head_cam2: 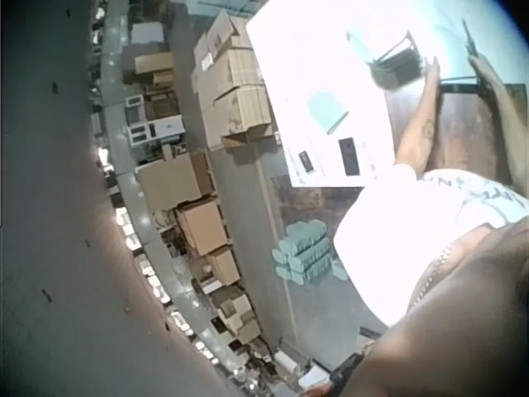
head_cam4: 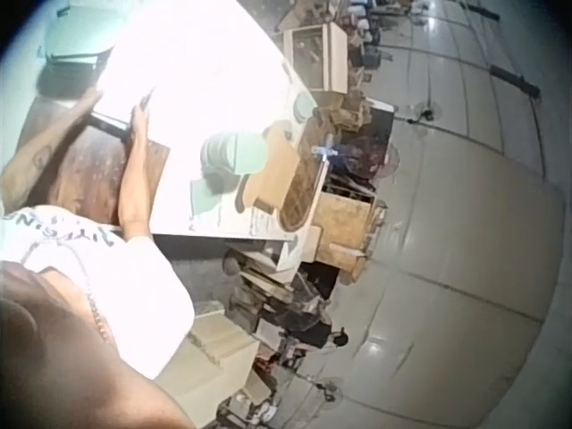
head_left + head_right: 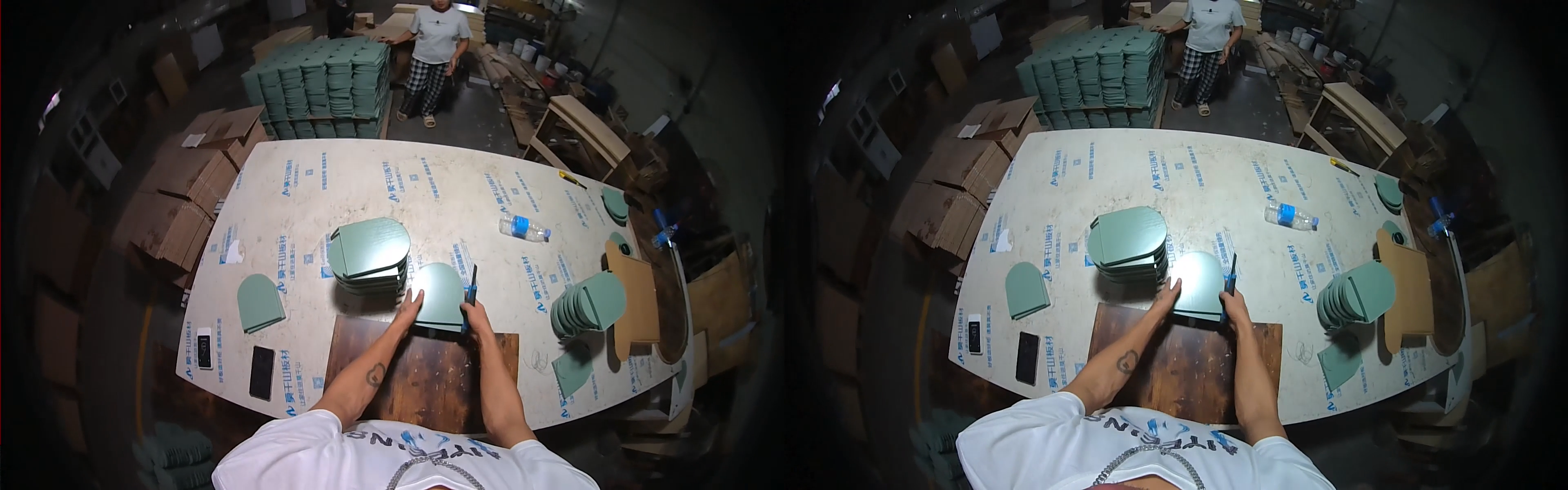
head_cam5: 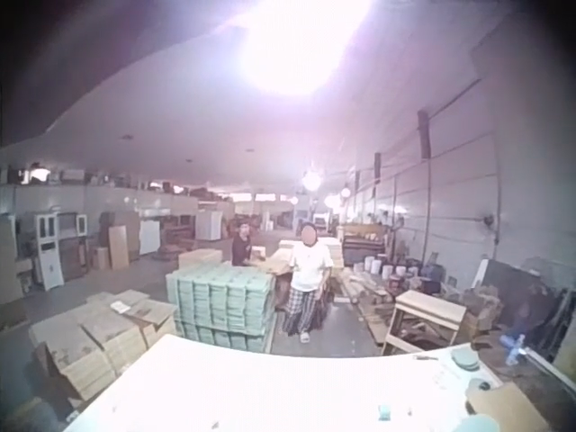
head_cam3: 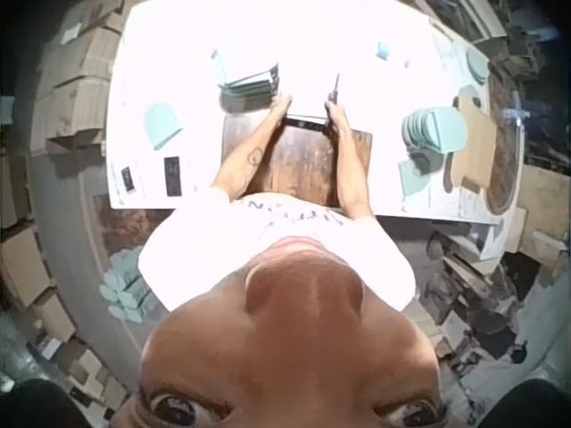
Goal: The person uses a utility knife to trim the edges of light green foam pieces on a wooden board. They repeatedly pick up a piece, cut along the curved edge, and place the finished piece into a stack.
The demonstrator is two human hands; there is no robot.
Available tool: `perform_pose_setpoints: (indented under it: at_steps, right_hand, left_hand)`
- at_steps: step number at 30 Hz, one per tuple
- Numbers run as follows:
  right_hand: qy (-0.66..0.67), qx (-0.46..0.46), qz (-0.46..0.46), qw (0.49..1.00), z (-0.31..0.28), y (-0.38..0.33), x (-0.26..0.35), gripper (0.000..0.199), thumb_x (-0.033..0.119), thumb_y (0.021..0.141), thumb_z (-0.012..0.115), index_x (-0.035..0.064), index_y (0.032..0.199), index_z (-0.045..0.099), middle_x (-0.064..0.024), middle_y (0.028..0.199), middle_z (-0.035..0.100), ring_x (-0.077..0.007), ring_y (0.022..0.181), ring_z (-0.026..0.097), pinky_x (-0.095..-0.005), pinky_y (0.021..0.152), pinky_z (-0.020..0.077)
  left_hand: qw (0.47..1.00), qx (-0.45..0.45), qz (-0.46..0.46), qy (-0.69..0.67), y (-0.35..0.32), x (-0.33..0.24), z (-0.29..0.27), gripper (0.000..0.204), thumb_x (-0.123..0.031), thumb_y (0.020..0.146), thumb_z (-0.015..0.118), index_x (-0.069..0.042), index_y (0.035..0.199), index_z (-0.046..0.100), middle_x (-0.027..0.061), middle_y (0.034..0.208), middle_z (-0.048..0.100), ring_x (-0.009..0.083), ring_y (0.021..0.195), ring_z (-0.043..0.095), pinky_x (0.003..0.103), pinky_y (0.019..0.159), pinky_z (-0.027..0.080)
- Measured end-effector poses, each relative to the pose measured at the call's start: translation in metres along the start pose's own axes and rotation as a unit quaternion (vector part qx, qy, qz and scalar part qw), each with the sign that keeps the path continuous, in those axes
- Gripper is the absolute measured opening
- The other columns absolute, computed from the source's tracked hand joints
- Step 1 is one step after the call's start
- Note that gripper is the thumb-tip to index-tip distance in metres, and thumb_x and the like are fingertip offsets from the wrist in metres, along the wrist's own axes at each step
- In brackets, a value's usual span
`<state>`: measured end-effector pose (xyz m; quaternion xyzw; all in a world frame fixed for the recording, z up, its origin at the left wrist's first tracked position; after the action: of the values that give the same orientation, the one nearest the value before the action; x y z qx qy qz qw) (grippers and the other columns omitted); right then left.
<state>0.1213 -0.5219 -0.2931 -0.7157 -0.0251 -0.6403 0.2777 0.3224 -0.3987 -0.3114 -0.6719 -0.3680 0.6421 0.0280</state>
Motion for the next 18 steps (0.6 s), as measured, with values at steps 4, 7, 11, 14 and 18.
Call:
perform_pose_setpoints:
  at_steps: [4,7,11,14,18]
  right_hand:
    - [0.076,0.038,0.087,0.993,-0.020,0.007,-0.007,0.041,0.015,0.093,0.059,-0.0027,0.130,0.057,-0.0111,0.114,0.066,-0.0237,0.103,0.061,-0.0365,0.090,0.0489]
    - [0.090,0.035,0.085,0.992,-0.034,0.009,-0.001,0.037,0.015,0.093,0.059,-0.0010,0.127,0.058,-0.0087,0.106,0.066,-0.0221,0.095,0.061,-0.0363,0.087,0.0501]
    - [0.040,-0.001,0.044,0.998,-0.047,0.015,0.016,0.033,0.018,0.092,0.062,-0.0017,0.118,0.061,-0.0093,0.104,0.065,-0.0205,0.092,0.060,-0.0342,0.085,0.0491]
    - [-0.029,-0.007,0.024,0.999,-0.013,0.008,0.027,0.029,0.019,0.092,0.061,-0.0014,0.112,0.062,-0.0062,0.092,0.062,-0.0183,0.083,0.055,-0.0336,0.076,0.0457]
    - [-0.183,-0.137,-0.014,0.973,-0.112,0.007,0.009,0.018,0.018,0.096,0.057,0.0012,0.103,0.061,-0.0058,0.080,0.063,-0.0195,0.070,0.058,-0.0356,0.064,0.0480]
  left_hand:
    - [0.997,0.033,0.045,-0.057,0.006,-0.034,0.027,0.092,-0.062,0.097,0.051,-0.002,0.159,0.019,0.0214,0.162,0.029,0.0339,0.149,0.030,0.036,0.119,0.027]
    - [0.992,0.071,0.066,-0.077,0.008,-0.054,0.046,0.089,-0.055,0.099,0.053,-0.002,0.160,0.015,0.0210,0.162,0.027,0.0338,0.149,0.029,0.035,0.120,0.025]
    - [0.986,0.054,0.154,0.024,0.035,-0.055,0.063,0.091,-0.047,0.098,0.055,0.000,0.159,0.007,0.0278,0.162,0.022,0.0383,0.150,0.024,0.036,0.121,0.023]
    - [0.982,0.027,0.167,0.088,0.049,-0.026,0.039,0.099,-0.043,0.095,0.057,0.003,0.158,-0.003,0.0356,0.160,0.015,0.0437,0.151,0.017,0.038,0.123,0.019]
    - [0.967,-0.017,0.222,0.124,0.003,-0.078,0.039,0.070,-0.054,0.093,0.063,0.004,0.133,0.059,0.0267,0.119,0.068,0.0314,0.108,0.068,0.039,0.096,0.051]
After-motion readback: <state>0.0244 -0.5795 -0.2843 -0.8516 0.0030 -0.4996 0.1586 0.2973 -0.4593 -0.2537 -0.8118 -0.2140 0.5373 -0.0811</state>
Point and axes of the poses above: each hand's wrist, its own y-axis towards the middle knuckle, its own z-axis out of the palm, x = y × z, the point moved 10 cm from there along y, towards the middle knuckle
